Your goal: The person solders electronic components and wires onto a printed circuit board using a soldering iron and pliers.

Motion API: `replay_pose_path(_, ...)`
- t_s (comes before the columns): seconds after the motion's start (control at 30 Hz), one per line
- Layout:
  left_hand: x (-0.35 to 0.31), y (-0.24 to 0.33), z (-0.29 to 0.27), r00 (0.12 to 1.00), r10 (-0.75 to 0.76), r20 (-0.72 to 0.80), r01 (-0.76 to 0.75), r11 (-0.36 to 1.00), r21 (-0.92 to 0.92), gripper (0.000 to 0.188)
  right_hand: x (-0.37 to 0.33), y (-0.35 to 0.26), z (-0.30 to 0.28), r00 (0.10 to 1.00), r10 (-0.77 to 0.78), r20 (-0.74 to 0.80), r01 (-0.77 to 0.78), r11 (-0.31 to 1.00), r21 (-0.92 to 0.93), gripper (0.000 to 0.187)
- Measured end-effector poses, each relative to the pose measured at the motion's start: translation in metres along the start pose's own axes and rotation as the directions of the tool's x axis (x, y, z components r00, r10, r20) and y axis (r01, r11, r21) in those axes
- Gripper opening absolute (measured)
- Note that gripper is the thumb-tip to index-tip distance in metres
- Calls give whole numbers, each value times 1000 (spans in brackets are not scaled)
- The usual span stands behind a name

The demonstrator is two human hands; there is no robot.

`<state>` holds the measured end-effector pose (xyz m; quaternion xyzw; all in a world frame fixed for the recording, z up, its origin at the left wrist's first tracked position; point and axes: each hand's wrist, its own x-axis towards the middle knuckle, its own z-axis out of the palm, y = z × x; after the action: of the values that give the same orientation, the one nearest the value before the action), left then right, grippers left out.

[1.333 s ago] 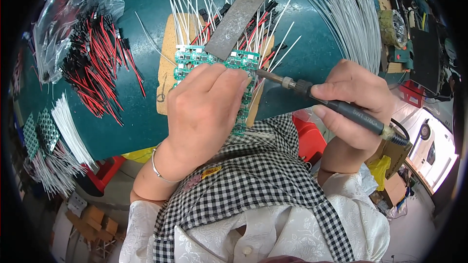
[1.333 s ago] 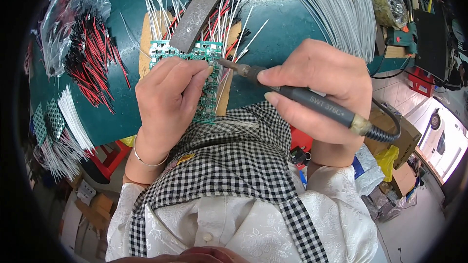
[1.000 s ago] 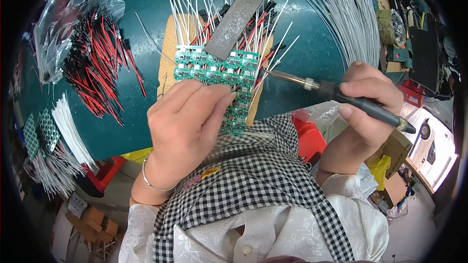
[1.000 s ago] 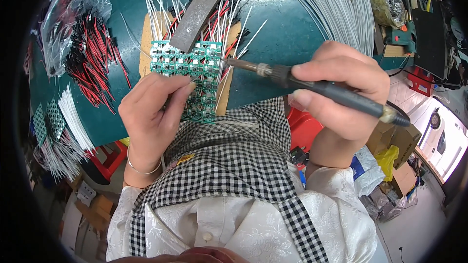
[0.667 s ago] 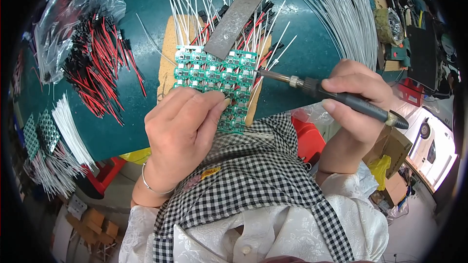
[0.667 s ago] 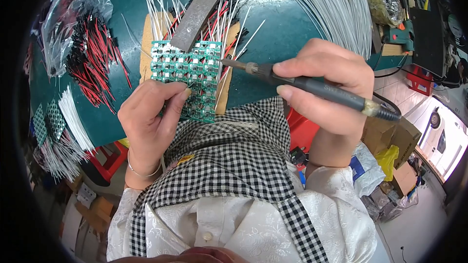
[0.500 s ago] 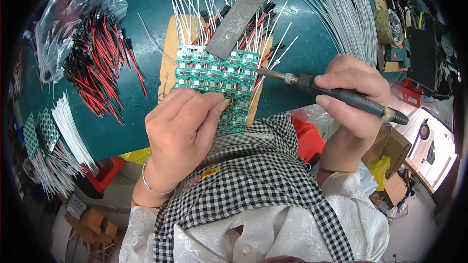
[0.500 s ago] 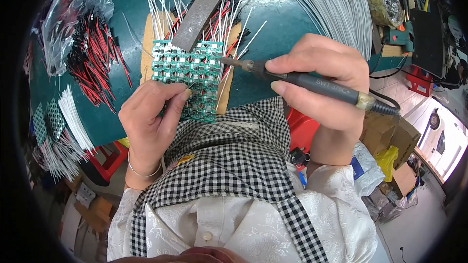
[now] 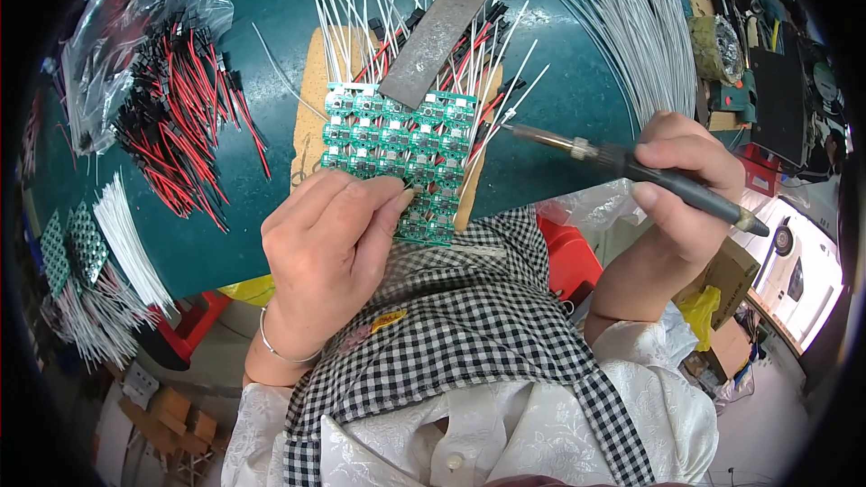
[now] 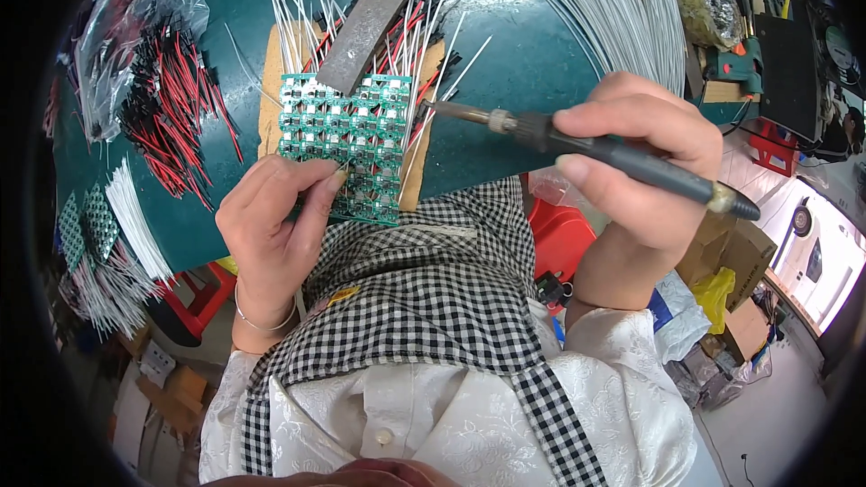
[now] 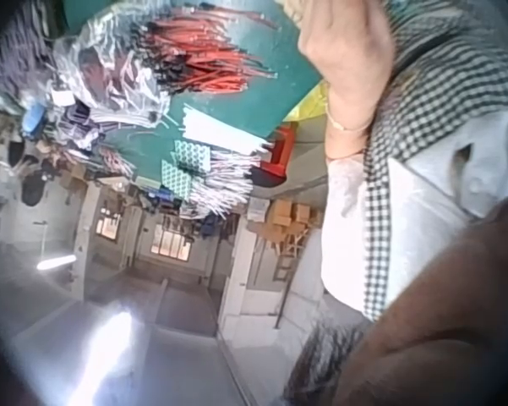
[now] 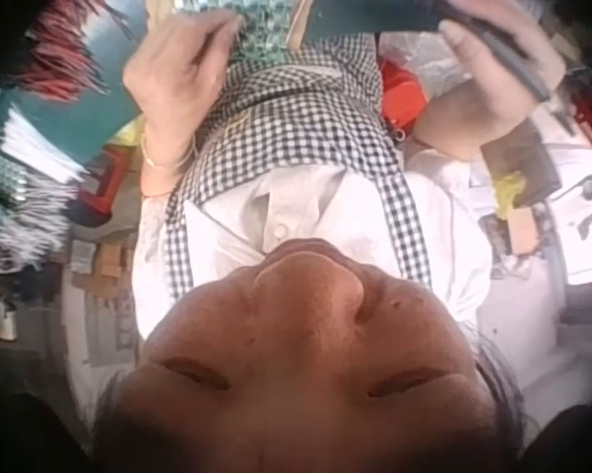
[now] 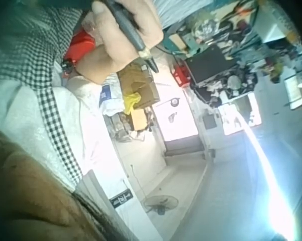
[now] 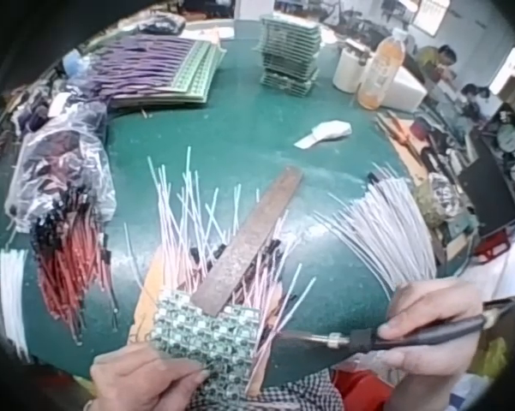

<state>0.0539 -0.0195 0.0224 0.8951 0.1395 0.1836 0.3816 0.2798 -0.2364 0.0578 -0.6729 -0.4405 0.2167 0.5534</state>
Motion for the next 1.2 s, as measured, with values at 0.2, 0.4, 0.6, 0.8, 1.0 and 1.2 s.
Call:
replay_pose_path(0.2, 0, 5, -5, 999, -22, 28, 22, 1000, 2, 16, -31, -7, -23, 951, -45, -306, 65, 996, 56, 36)
replay_pose_path(0.4, -12, 0, -6, 1000, -1, 16, 1, 999, 34, 15, -40, 6, -39, 456, -337, -824, -83, 905, -416, 33)
replay_pose_path(0.6, -21, 10, -4, 980, -196, -13, 195, 977, -82, 17, -34, 47, -72, 612, -599, -516, -270, 455, -848, 28)
replay_pose_path(0.8, -12, 15, -7, 997, -66, -42, 67, 998, 19, 13, -48, 47, -60, 590, -524, -615, -302, 563, -770, 28)
replay_pose_path(1.0, 0, 10, 13, 999, -16, -41, 14, 999, -36, 14, -44, 9, 1, 792, -172, -586, 0, 959, -282, 31)
replay_pose_path(1.2, 12, 5, 29, 990, 97, -106, -98, 995, 0, 17, -14, 0, 23, 993, -68, -96, 69, 998, 6, 31)
